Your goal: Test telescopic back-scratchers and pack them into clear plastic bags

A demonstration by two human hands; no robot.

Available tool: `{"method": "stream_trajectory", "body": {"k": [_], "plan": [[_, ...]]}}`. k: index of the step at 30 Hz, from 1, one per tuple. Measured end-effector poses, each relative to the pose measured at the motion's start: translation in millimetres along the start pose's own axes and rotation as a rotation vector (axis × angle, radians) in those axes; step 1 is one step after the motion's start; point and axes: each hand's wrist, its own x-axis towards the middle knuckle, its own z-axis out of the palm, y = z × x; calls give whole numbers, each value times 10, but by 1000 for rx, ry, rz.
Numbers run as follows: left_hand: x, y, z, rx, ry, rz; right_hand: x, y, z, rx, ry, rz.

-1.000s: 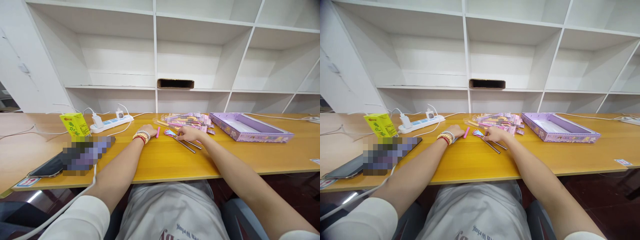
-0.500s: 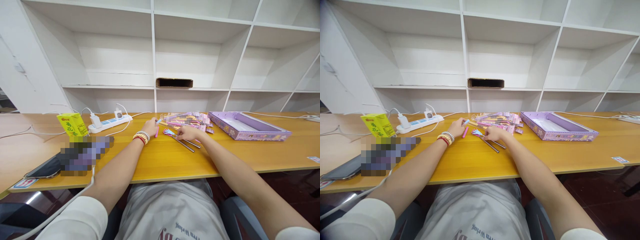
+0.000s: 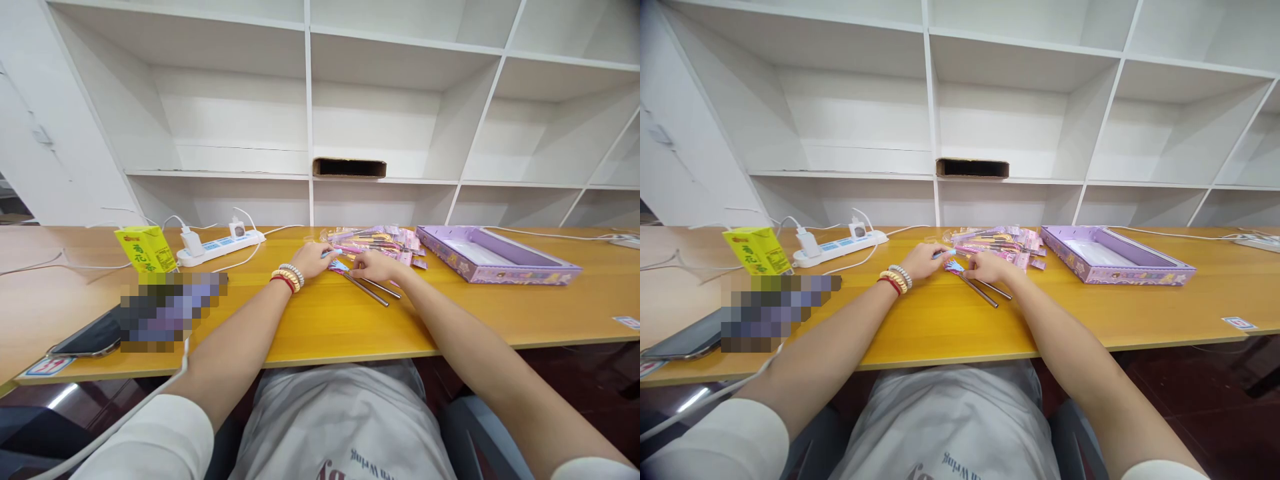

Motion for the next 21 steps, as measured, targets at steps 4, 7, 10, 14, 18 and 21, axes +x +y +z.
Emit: {"method": "stream_trajectory", "body": {"k": [4, 7, 10, 14, 18, 21], "plan": [[-25, 78, -29, -34, -18, 58, 6, 2, 11, 12, 65, -11], [-15, 67, -4, -57, 6, 76, 10, 0, 14, 13, 95, -18], [7, 24, 39, -63, 7, 88, 10, -8, 7, 5, 122, -16], [25, -18, 82, -58, 27, 46, 12, -9, 6, 6, 68, -6], [22, -29, 88, -31, 25, -19, 37, 4, 61, 13, 43, -5], [12, -12, 72, 36, -8, -7, 66, 14, 118, 9, -13, -7]]}}
